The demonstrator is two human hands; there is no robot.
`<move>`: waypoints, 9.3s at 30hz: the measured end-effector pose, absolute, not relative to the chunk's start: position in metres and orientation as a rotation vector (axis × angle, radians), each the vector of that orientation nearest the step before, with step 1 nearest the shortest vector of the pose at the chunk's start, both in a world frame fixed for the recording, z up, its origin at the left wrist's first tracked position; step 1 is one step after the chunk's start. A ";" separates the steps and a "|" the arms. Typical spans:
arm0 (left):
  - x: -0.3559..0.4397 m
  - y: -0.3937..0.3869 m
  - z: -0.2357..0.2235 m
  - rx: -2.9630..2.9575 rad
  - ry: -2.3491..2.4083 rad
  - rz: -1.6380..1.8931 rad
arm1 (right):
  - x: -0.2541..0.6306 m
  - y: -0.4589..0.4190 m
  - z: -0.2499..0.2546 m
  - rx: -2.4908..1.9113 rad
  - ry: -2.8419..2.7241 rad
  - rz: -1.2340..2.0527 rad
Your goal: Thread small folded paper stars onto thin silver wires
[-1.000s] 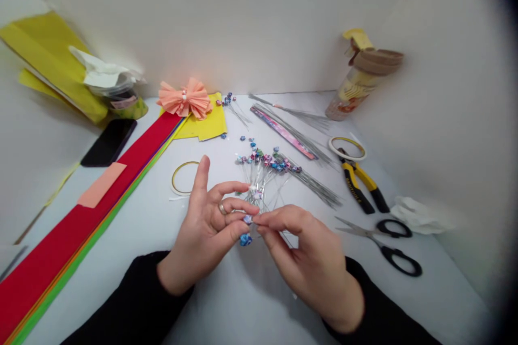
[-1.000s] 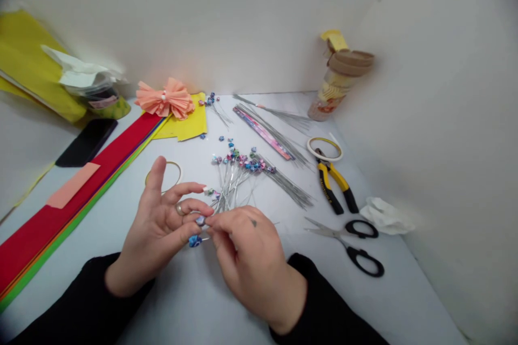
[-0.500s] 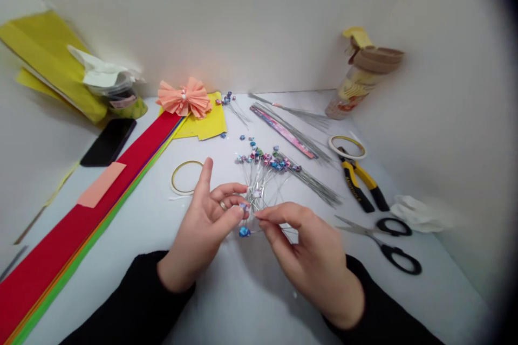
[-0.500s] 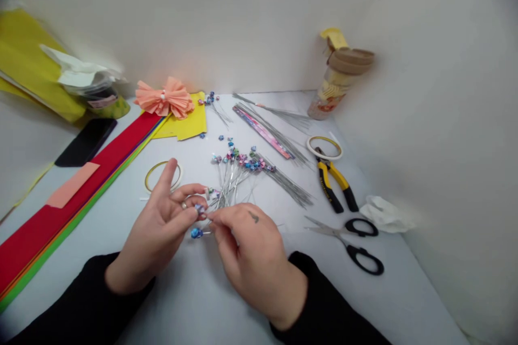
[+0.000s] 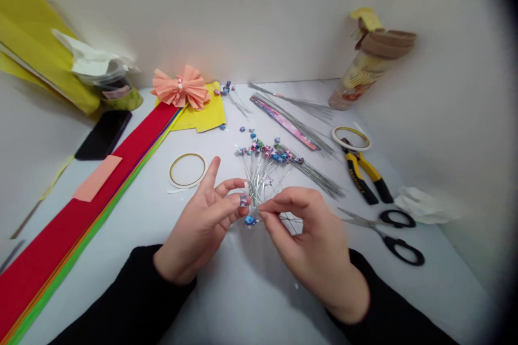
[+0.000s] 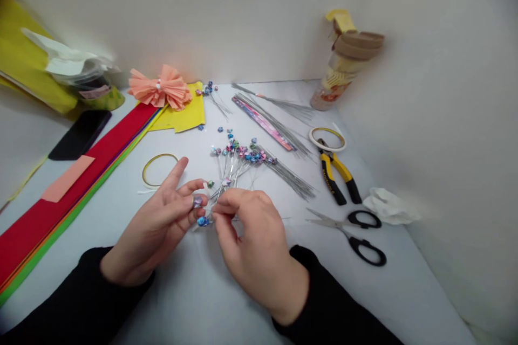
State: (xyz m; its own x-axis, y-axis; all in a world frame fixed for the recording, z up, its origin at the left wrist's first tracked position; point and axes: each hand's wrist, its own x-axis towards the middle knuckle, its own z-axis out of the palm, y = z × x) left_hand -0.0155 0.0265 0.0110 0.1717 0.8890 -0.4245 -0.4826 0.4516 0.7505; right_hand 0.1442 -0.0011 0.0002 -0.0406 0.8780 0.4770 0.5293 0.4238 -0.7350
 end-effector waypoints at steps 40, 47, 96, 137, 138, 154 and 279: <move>-0.015 0.022 0.006 1.081 1.053 1.153 | 0.148 0.004 0.004 -1.177 -1.905 0.342; -0.017 0.022 0.006 1.125 1.118 1.109 | 0.149 0.005 0.003 -1.179 -1.928 0.326; -0.010 0.014 0.014 1.092 1.228 1.148 | 0.144 0.003 -0.001 -1.135 -1.816 0.387; -0.020 0.018 0.009 1.145 1.186 1.193 | 0.147 0.013 -0.007 -1.246 -2.059 0.409; -0.020 0.018 0.009 1.147 1.189 1.188 | 0.146 0.013 -0.007 -1.247 -2.063 0.396; -0.016 0.014 0.009 1.115 1.212 1.146 | 0.144 0.010 -0.008 -1.166 -2.080 0.323; -0.023 0.029 -0.002 1.143 1.207 1.398 | 0.174 0.029 -0.002 -1.320 -1.656 0.715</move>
State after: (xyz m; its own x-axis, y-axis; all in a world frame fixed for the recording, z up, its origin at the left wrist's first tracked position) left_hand -0.0227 0.0291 -0.0018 -0.1325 0.9886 0.0719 -0.0730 -0.0820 0.9940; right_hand 0.1738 0.0289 -0.0020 -0.0532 0.9591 0.2779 0.4552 0.2710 -0.8482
